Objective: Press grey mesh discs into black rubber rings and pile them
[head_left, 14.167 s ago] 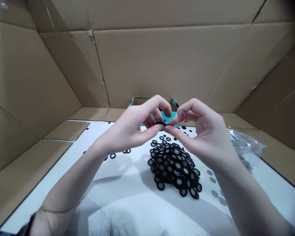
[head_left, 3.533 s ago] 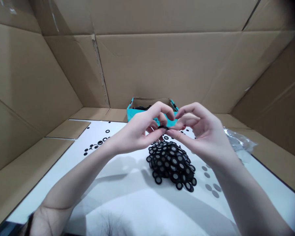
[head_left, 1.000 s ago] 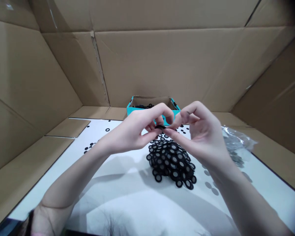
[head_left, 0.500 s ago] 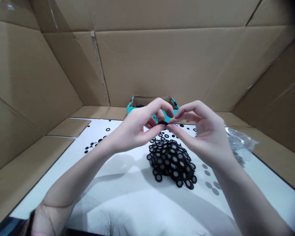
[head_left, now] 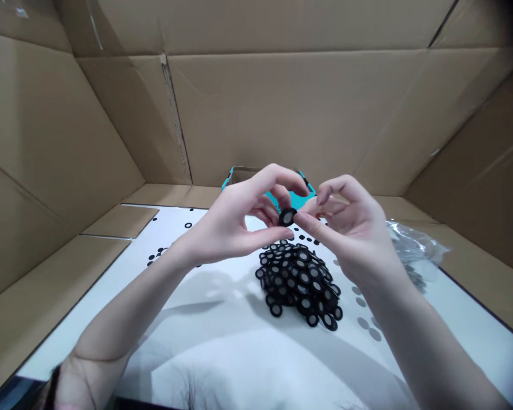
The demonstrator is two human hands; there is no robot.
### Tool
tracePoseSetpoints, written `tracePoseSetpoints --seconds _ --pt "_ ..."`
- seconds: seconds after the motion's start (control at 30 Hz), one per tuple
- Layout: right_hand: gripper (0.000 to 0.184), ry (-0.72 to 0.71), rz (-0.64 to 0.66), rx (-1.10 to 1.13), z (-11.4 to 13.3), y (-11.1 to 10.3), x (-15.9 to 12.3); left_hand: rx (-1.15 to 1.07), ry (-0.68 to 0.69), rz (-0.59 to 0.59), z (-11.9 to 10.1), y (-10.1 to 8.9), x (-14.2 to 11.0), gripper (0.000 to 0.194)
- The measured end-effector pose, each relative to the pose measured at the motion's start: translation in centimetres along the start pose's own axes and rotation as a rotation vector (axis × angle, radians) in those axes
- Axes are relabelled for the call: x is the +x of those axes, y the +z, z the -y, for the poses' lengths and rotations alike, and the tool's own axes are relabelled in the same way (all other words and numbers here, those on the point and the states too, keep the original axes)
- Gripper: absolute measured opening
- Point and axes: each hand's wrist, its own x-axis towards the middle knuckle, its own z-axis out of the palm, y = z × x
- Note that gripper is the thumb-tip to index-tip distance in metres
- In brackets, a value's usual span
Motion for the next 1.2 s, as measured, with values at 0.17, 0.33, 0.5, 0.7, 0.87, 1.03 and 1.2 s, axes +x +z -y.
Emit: tracePoseSetpoints --seconds 0.17,0.33,0.5,0.7,0.87,1.03,1.2 --pt "0.043 0.199 0.09 0.229 -0.5 0.1 0.3 0.082 0.121 0.003 -0.1 -0.1 0.0 0.031" --pt "0.045 0.285 0.194 0.278 -0.8 -0.3 0.2 0.147 0.177 -0.007 0.0 -0.2 0.0 0.031" --pt "0.044 0.359 0.237 0.34 -0.6 -0.4 0.3 0.192 0.217 0.018 0.0 -0.4 -0.1 0.036" --pt "0.052 0.445 0.252 0.433 -0.4 0.1 0.0 0.201 0.284 0.066 0.1 -0.6 0.0 0.044" --pt "0.05 0.45 0.204 0.466 -0.3 0.3 0.0 0.241 0.308 0.04 0.4 -0.3 -0.2 0.047" --pt "0.043 0.373 0.264 0.451 -0.3 0.4 0.1 0.287 0.247 0.09 0.1 -0.5 -0.3 0.045" --pt "0.039 0.315 0.307 0.392 -0.6 0.3 -0.1 0.28 0.174 0.234 -0.3 -1.1 -0.2 0.044"
